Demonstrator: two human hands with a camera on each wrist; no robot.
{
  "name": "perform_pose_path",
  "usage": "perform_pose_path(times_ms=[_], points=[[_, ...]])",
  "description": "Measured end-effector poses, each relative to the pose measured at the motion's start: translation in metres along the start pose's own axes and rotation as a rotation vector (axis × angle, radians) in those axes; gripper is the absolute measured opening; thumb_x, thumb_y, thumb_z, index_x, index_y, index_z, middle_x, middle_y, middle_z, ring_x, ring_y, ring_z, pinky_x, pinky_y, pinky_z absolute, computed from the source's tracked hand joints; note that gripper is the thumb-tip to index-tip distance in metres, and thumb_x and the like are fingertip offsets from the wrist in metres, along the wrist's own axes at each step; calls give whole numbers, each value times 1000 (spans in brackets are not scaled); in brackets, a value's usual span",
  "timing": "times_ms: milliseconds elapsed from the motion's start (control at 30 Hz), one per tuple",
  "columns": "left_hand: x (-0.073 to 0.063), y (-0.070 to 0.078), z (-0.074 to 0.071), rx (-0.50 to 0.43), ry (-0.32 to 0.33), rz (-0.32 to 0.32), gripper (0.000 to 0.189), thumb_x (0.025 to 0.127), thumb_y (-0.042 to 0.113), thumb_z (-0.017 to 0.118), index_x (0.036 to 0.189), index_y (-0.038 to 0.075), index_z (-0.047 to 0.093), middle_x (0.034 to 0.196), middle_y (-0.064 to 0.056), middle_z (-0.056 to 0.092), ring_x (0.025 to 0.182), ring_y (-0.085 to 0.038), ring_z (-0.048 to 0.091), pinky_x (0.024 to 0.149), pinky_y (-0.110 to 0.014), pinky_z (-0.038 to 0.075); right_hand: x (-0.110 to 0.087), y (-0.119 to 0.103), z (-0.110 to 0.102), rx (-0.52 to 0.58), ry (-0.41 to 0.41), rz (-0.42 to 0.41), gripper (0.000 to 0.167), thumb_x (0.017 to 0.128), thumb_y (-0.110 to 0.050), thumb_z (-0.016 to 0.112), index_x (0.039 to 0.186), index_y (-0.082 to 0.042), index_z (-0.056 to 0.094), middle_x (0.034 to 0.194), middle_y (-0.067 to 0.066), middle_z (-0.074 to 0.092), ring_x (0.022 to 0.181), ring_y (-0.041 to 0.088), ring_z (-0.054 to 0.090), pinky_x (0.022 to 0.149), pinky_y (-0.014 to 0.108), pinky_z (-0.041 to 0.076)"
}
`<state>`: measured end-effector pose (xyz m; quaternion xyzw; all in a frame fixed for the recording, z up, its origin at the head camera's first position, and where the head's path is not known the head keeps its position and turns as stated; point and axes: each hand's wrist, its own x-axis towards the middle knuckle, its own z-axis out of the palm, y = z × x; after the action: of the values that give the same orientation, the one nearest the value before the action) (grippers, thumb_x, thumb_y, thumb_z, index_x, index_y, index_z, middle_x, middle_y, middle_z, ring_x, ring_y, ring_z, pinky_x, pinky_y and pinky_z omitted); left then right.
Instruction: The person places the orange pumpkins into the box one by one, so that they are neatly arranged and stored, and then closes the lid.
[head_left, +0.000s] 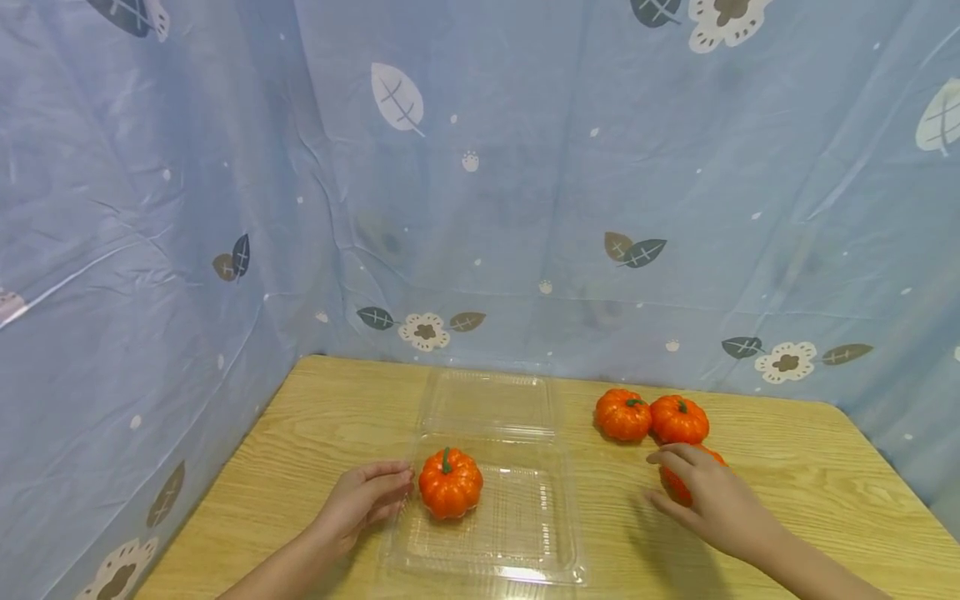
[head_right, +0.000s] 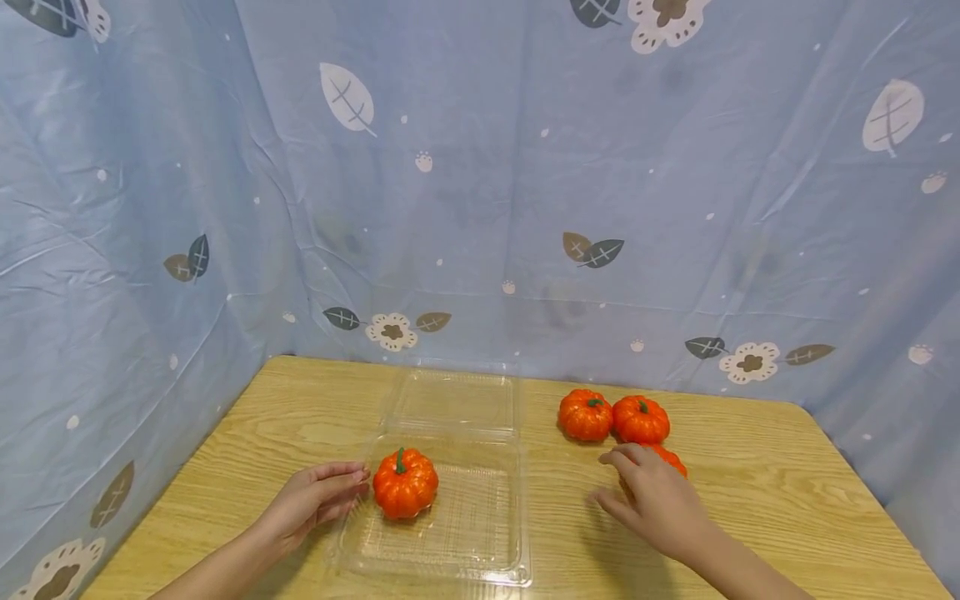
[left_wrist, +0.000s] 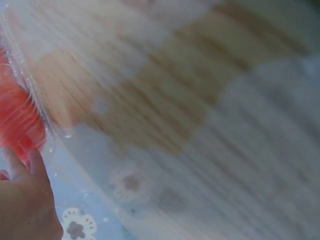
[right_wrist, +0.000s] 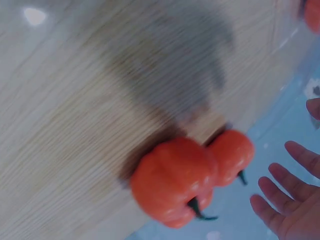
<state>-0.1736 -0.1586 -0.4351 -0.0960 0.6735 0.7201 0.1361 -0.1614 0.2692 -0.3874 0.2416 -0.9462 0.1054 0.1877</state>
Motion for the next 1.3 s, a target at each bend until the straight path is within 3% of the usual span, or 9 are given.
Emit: perform_pose_path(times_ms=[133, 433, 700, 1033, 1300], points=[[1, 1, 1, 4, -4, 6, 48, 84, 19, 68, 120, -9, 53, 106, -8, 66, 91, -16, 64, 75, -27, 55, 0, 16, 0, 17, 28, 23, 34, 70, -22, 80, 99, -11, 65, 99, 5, 62, 90, 29, 61, 71, 47, 52], [1, 3, 2, 3, -13, 23, 47, 86, 18, 66, 121, -10, 51, 106, -8, 66, 94, -18, 63, 77, -29, 55, -1, 39, 0, -2, -38, 110, 37, 74, -33, 76, 98, -7, 65, 102, 19, 61, 93, 41, 57, 77, 55, 48], [1, 4, 2, 3, -34, 37, 48, 86, 19, 65, 121, -10, 50, 110, -10, 64, 98, -20, 62, 80, -30, 54, 0, 49, 0, 8, -39, 94, 37, 72, -27, 78, 98, -4, 64, 98, 17, 61, 86, 37, 59, 70, 50, 51], [-1, 3, 0, -5, -28, 30, 47, 86, 18, 65, 121, -10, 51, 106, -7, 66, 93, -17, 63, 78, -28, 55, -2, 58, 8, 127, -164, 253, 68, 75, -29, 76, 120, 13, 45, 109, 37, 50, 85, 43, 57, 67, 52, 50], [-2, -1, -1, -12, -35, 22, 47, 86, 18, 65, 121, -10, 51, 104, -6, 66, 92, -16, 63, 78, -28, 54, -7, 63, 18, 132, -139, 241, 63, 67, -22, 81, 111, 12, 52, 100, 31, 56, 83, 40, 58, 69, 52, 51]])
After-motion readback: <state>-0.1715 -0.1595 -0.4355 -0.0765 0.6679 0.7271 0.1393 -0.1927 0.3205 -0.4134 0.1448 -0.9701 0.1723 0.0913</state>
